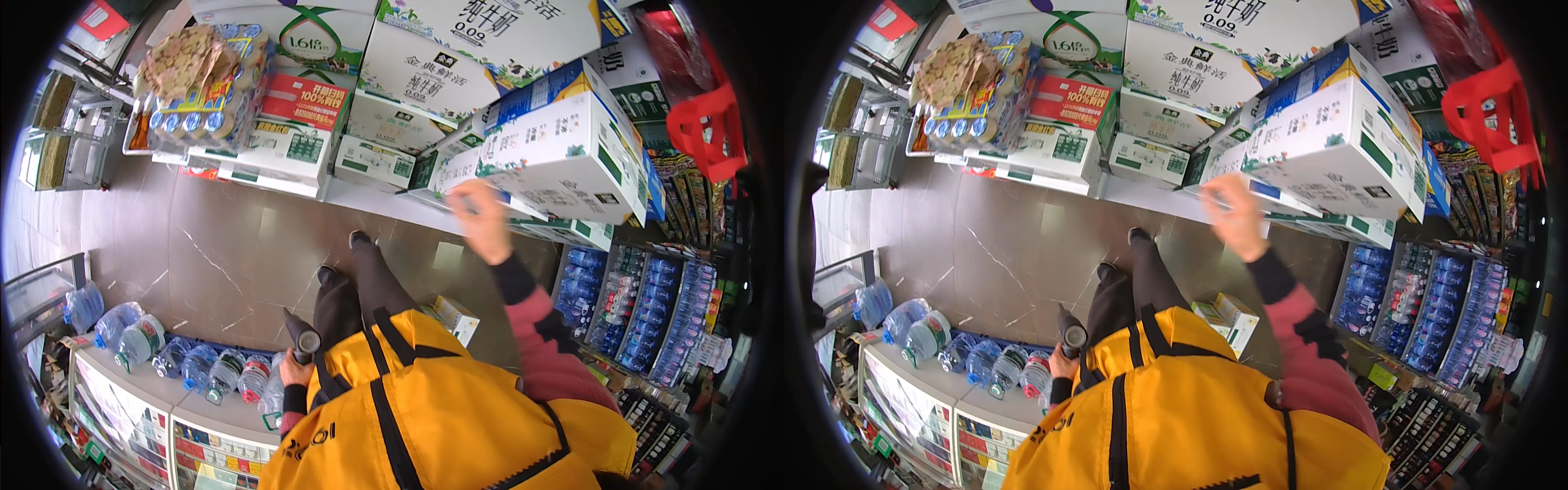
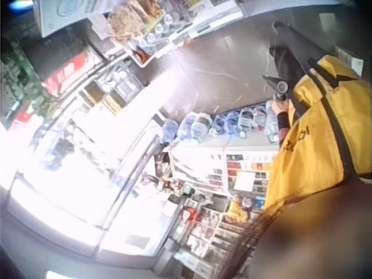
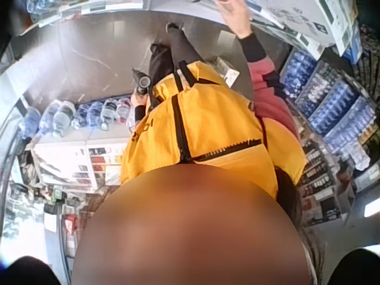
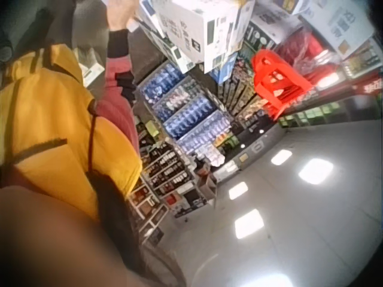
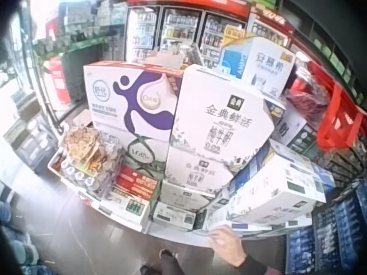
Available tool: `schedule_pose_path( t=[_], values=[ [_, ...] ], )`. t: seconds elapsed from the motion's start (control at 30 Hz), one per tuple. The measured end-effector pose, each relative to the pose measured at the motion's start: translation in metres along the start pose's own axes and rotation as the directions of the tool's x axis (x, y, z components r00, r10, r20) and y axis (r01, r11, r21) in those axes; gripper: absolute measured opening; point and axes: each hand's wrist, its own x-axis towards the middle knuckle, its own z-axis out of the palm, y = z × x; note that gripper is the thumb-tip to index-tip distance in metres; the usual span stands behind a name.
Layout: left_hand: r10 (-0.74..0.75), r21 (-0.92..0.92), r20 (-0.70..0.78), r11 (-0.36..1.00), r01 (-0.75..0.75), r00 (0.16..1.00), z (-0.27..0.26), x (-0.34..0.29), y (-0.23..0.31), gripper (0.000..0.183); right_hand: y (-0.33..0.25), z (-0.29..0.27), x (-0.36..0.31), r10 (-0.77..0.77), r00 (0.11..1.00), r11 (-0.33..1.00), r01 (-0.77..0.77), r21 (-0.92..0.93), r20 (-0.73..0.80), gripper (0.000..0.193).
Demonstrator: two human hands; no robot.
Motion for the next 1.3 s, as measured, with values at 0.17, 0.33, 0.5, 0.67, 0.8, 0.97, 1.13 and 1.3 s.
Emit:
schedule_pose_path(
  t=[0.17,0.33,0.5,0.67,0.8,0.97,1.13,1.3],
  values=[
    [-0.079,0.055,0.092,0.996,0.074,0.993,0.006,-0.030,0.003,0.052,0.137,0.192,0.011,0.262,0.940,0.942,-0.298,0.156,0.217,0.010],
    [-0.274,-0.059,0.100,0.958,0.281,0.957,0.028,-0.051,0.015,0.052,0.263,0.306,0.042,0.373,0.910,0.907,-0.315,-0.279,0.184,0.020],
    [-0.379,-0.006,0.208,0.921,0.389,0.901,0.037,-0.058,0.026,0.048,0.315,0.356,0.058,0.362,0.912,0.835,-0.226,-0.501,0.191,0.029],
    [-0.394,-0.040,0.193,0.912,0.409,0.898,0.043,-0.050,0.035,0.049,0.326,0.359,0.073,0.410,0.842,0.874,-0.252,-0.414,0.352,0.033],
    [-0.379,-0.028,0.224,0.918,0.395,0.898,0.042,-0.040,0.037,0.050,0.325,0.354,0.081,0.388,0.776,0.919,-0.284,-0.274,0.498,0.027],
    [-0.347,-0.009,0.199,0.934,0.356,0.916,0.025,-0.033,0.031,0.050,0.294,0.357,0.055,0.532,0.718,0.829,-0.332,-0.450,0.449,0.028],
    [-0.262,0.010,0.149,0.965,0.264,0.954,0.002,-0.023,0.008,0.049,0.231,0.323,-0.020,0.535,0.783,0.835,-0.432,-0.342,0.317,0.025],
    [-0.128,0.126,0.268,0.987,0.097,0.955,-0.016,0.009,-0.024,0.049,0.177,0.292,-0.083,0.587,0.772,0.803,-0.518,-0.296,0.242,0.022]
  ],
)
